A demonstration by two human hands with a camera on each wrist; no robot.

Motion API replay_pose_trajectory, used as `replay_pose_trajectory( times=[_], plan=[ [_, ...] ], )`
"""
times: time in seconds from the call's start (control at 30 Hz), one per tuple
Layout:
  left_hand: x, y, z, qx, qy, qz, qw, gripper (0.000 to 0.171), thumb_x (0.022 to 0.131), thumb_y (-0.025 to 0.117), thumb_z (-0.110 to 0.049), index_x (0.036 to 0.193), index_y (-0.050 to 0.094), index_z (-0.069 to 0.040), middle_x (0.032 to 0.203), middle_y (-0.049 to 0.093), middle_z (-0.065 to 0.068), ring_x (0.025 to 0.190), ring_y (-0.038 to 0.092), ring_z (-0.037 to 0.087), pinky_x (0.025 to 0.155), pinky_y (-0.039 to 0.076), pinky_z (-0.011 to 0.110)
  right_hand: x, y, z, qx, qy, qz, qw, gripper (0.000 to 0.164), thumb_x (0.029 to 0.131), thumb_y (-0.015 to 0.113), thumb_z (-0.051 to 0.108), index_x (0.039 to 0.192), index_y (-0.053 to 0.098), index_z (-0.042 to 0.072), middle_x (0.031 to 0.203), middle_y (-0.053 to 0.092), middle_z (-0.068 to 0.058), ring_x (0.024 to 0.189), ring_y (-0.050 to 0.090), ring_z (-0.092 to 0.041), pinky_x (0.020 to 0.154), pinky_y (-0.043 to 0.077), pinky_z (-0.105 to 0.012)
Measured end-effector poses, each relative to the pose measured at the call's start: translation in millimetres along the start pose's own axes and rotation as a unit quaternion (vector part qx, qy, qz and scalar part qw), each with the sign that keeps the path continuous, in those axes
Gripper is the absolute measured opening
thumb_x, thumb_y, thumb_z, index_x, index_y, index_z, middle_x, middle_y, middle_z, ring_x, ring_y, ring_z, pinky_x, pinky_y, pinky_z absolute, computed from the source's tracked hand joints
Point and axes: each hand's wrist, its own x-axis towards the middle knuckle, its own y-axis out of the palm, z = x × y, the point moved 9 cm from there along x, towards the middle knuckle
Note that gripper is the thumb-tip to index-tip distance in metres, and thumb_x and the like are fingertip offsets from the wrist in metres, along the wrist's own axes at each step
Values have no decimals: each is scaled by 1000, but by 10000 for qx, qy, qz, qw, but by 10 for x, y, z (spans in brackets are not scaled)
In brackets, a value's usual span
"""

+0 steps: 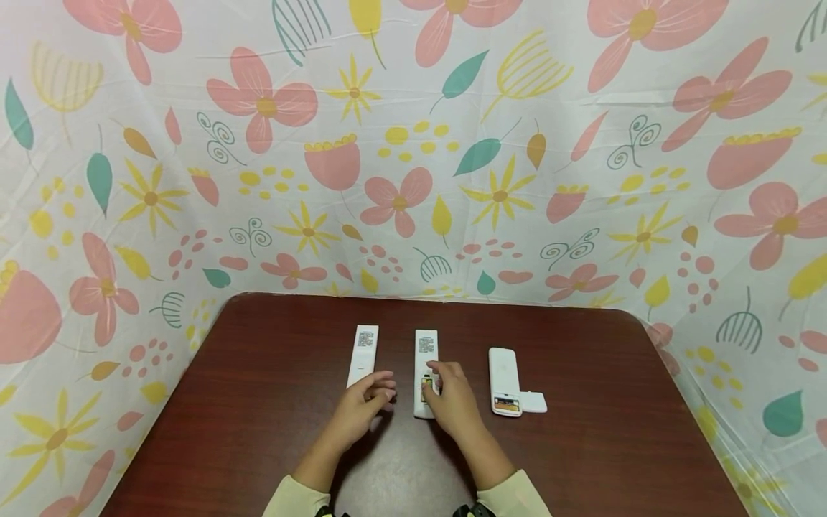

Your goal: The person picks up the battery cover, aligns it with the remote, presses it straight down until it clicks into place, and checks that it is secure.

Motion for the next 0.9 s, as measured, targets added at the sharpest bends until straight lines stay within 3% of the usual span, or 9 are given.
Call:
replay_pose_trajectory(
  times=[0.13, 0.33, 0.9],
  plan=[
    [8, 15, 12, 222, -15, 22, 9998, 42, 95, 62, -6, 135, 58, 5, 125, 67, 25, 111, 68, 36, 81, 53, 16, -14, -28, -67, 2, 98, 39, 9999, 41, 89, 73, 11, 129, 66, 5, 112, 61, -13, 97, 63, -22, 79, 51, -32],
    [2, 58, 25, 456, -53, 56, 9989, 40, 97, 60, -8, 136, 58, 3, 130, 66, 22, 115, 67, 33, 83, 52, 16, -55, -74, -133, -81, 181, 63, 9998, 42, 90, 72, 11, 130, 64, 2, 118, 60, -15, 103, 64, -27, 87, 52, -40],
    [30, 159, 96, 475, -108, 172, 9987, 45, 98, 60, -11, 140, 55, 2, 136, 63, 21, 121, 64, 34, 92, 54, 22, -125, -160, -314, -531, 406, -66, 9977, 49, 83, 77, 13, 127, 64, -1, 111, 60, -20, 88, 61, -23, 77, 50, -36]
  ],
)
